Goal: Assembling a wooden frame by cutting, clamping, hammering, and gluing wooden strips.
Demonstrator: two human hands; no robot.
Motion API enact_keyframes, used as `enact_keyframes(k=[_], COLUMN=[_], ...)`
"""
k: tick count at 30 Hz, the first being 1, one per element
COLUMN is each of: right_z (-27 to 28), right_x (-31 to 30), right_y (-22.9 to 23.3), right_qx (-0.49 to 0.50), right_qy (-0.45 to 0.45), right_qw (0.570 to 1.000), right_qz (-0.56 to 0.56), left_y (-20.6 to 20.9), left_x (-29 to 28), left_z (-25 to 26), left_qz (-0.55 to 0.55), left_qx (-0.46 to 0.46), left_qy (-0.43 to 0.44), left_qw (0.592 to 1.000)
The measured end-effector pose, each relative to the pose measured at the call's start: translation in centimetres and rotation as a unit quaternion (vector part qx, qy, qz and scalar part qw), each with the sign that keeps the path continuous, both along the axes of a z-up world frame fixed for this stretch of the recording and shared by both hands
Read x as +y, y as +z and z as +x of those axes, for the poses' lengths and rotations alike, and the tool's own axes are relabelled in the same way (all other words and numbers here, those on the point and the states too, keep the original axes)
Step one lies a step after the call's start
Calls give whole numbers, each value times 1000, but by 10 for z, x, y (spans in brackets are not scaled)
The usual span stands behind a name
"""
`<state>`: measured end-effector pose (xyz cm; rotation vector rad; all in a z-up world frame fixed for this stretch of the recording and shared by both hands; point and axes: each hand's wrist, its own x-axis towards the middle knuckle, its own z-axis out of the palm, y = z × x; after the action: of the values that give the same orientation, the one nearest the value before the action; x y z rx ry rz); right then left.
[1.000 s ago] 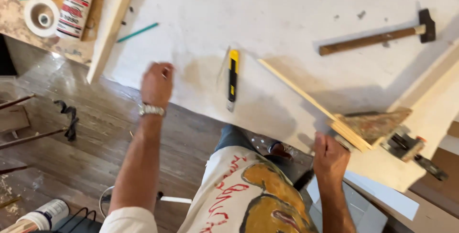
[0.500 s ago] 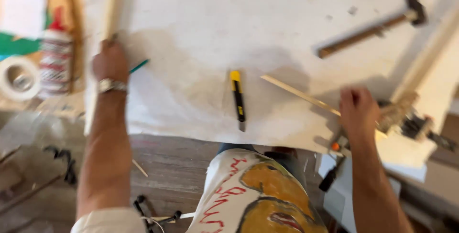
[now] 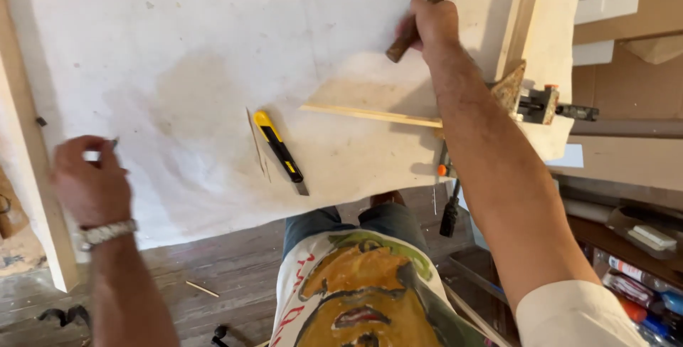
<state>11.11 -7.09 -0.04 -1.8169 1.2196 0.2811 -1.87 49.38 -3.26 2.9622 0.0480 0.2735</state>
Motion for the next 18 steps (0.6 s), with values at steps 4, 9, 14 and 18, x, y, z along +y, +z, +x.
enact_keyframes(k=[4, 9, 14, 18], right_z=[-39, -182, -324, -406], right_x=[-12, 13, -3, -36], right_y=[20, 59, 79, 40], right_qx=[-171, -310, -258, -308], right_qy=[-210, -89, -17, -46], right_qw=[928, 925, 934, 887], right_qz=[257, 199, 248, 341], left_y=[31, 82, 109, 129], left_x=[-118, -284, -381, -433], left_z=[-36, -88, -134, -137], left_qz=[-320, -499, -544, -511], left_qx=[69, 288, 226, 192], left_qy=[-11, 80, -278, -384], left_qw=[945, 813, 759, 744])
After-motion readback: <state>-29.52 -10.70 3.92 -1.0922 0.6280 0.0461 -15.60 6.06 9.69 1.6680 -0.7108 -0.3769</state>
